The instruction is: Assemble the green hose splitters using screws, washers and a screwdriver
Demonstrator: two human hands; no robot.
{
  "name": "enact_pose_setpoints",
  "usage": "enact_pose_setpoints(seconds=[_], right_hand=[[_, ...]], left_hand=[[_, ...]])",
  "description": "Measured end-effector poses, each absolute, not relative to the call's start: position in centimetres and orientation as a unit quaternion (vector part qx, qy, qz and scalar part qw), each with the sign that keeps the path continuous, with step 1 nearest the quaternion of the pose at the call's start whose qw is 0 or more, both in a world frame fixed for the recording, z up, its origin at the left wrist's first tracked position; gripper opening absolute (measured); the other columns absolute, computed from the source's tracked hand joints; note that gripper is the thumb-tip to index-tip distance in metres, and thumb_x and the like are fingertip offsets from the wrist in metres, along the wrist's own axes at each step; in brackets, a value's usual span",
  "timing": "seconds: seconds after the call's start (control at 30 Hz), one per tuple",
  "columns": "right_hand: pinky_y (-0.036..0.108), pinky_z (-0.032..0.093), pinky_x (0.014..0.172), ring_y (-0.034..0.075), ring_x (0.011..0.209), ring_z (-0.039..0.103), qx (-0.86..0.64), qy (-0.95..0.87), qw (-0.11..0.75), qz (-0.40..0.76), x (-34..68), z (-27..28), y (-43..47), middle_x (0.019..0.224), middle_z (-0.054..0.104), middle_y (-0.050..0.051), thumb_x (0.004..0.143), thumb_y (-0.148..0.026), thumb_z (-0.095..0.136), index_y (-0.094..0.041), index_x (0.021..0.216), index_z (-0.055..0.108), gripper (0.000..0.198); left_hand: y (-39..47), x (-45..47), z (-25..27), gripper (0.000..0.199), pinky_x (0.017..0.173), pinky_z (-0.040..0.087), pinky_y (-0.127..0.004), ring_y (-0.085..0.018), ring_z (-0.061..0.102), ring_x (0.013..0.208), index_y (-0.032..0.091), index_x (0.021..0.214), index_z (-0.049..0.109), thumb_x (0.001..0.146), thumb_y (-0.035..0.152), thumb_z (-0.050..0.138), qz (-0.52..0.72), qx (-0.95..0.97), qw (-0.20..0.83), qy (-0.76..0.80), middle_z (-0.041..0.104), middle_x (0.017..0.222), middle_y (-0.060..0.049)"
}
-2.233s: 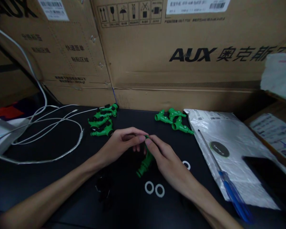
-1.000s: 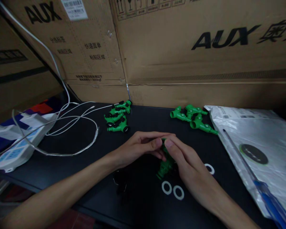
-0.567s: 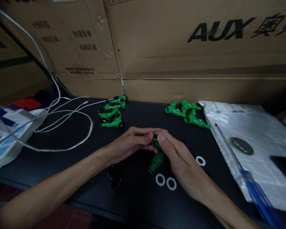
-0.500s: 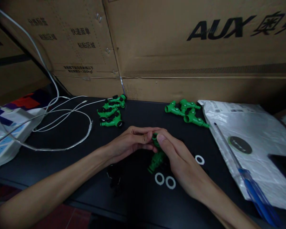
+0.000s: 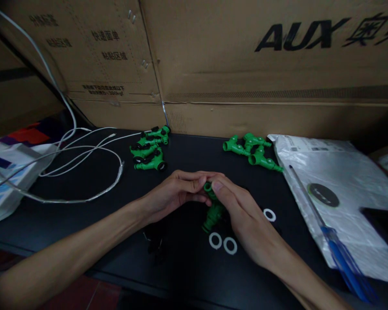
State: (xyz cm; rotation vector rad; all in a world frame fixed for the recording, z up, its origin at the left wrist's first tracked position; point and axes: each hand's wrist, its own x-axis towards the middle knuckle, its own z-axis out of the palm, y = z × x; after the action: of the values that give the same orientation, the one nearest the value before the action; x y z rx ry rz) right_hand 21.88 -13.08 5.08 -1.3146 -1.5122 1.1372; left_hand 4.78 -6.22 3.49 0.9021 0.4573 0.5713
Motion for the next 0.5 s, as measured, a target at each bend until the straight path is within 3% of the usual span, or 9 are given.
enact_pose_setpoints(seconds=[0.23, 0.33, 0.43, 0.5], right_hand=[[0.03, 0.048, 0.103, 0.02, 0.116, 0.062, -0.53, -0.611, 0.397, 0.434, 21.9, 5.2, -13.1, 0.12, 0.07, 0.001, 0.103, -0.057, 0.043, -0.03, 0.123, 0.07, 0.043], [0.03, 0.051, 0.097, 0.021, 0.106, 0.064, -0.548, -0.605, 0.402, 0.414, 22.2, 4.9, -12.7, 0.107, 0.071, 0.002, 0.102, -0.06, 0.043, -0.029, 0.12, 0.069, 0.044], [0.03, 0.053, 0.087, 0.02, 0.091, 0.063, -0.576, -0.588, 0.39, 0.413, 22.8, 4.5, -12.4, 0.095, 0.069, 0.002, 0.099, -0.064, 0.043, -0.028, 0.11, 0.071, 0.047], [0.032, 0.054, 0.085, 0.02, 0.091, 0.063, -0.573, -0.588, 0.388, 0.419, 23.2, 4.5, -12.2, 0.097, 0.07, 0.003, 0.099, -0.065, 0.043, -0.027, 0.107, 0.071, 0.048]], left_hand=[[-6.2, 4.8, 3.7, 0.03, 0.088, 0.056, -0.029, -0.014, 0.072, 0.084, 0.018, 0.117, 0.078, 0.09, 0.031, 0.073, 0.273, 0.448, 0.819, 0.232, 0.077, 0.11, -0.009], [-6.1, 4.8, 3.8, 0.034, 0.084, 0.057, -0.029, -0.013, 0.071, 0.084, 0.02, 0.122, 0.075, 0.092, 0.035, 0.071, 0.308, 0.524, 0.758, 0.238, 0.073, 0.12, -0.009], [-6.0, 4.8, 3.8, 0.03, 0.079, 0.059, -0.029, -0.012, 0.07, 0.082, 0.019, 0.112, 0.078, 0.086, 0.034, 0.077, 0.357, 0.609, 0.672, 0.224, 0.067, 0.13, -0.009], [-5.9, 4.8, 3.7, 0.027, 0.079, 0.059, -0.029, -0.013, 0.07, 0.083, 0.018, 0.106, 0.079, 0.085, 0.035, 0.077, 0.379, 0.645, 0.621, 0.235, 0.068, 0.125, -0.009]])
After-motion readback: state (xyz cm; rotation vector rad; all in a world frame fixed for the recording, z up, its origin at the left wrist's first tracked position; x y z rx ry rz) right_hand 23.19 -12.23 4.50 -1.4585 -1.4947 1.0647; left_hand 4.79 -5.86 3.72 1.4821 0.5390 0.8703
